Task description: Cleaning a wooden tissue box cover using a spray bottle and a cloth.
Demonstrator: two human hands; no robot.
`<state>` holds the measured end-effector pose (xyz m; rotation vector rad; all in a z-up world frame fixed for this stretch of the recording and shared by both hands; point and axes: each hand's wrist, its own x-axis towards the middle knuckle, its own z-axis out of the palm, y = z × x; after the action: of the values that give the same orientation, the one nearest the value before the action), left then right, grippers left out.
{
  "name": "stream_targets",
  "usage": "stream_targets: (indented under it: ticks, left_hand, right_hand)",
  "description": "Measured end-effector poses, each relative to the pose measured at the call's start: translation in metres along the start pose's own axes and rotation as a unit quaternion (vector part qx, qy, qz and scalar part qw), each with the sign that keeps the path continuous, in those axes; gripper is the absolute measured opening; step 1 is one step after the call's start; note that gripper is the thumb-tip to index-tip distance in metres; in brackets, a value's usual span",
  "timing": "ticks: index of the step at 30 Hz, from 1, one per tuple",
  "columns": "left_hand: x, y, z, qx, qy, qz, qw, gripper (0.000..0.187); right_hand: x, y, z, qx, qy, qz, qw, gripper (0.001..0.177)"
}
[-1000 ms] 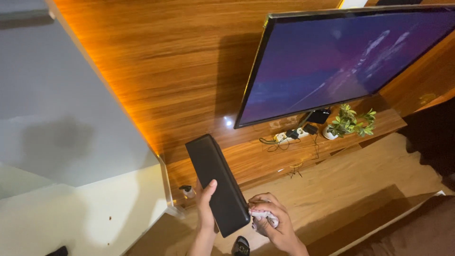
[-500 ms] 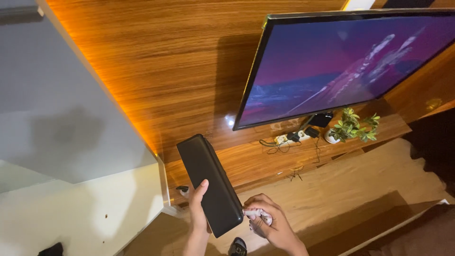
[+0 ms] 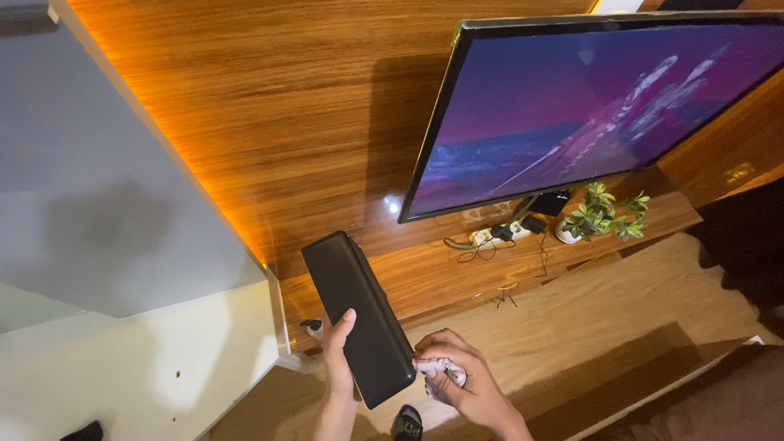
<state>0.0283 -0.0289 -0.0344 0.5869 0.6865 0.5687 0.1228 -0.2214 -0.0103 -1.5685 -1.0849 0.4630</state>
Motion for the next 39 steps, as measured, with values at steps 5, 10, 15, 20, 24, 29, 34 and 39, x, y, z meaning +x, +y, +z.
stream_targets:
  ticks: [5,10,15,20,24,29,34,39]
  left_hand:
    - [-0.001,0.001,-0.001,-0.019,-0.016,0.007,1.000,0.051]
    - [-0.003,0.004,0.003,-0.015,-0.019,0.022,0.999,0.054]
    - [0.007,-0.016,-0.016,-0.042,-0.054,-0.029,0.997,0.052]
    - [0.001,-0.011,-0.007,-0.017,-0.025,-0.008,1.000,0.050]
    - [-0.006,0.000,0.001,0.020,-0.010,0.005,1.000,0.052]
    - [-0.011,0.010,0.007,0.042,-0.009,0.012,0.999,0.054]
    - [-0.002,-0.004,-0.005,0.025,-0.003,-0.005,1.000,0.050]
    - [-0.003,-0.009,-0.008,-0.030,-0.062,-0.014,0.998,0.046]
  right_hand:
    - [-0.005,0.010,0.001,0.012,0.006,0.024,1.000,0.020]
    - [-0.008,0.013,-0.002,-0.028,-0.003,0.040,0.999,0.023]
    - [-0.008,0.000,-0.002,-0.025,-0.004,0.040,0.999,0.022]
    - [-0.007,-0.005,-0.008,-0.024,-0.024,0.034,0.999,0.020]
    - [-0.004,-0.011,-0.010,-0.064,-0.039,0.089,0.993,0.019]
    - [0.001,-0.021,-0.009,-0.125,-0.041,0.140,0.981,0.033]
    - [0.003,-0.032,-0.008,-0.114,-0.050,0.244,0.962,0.036]
    - [0.000,-0.031,-0.010,-0.090,-0.044,0.113,0.988,0.023]
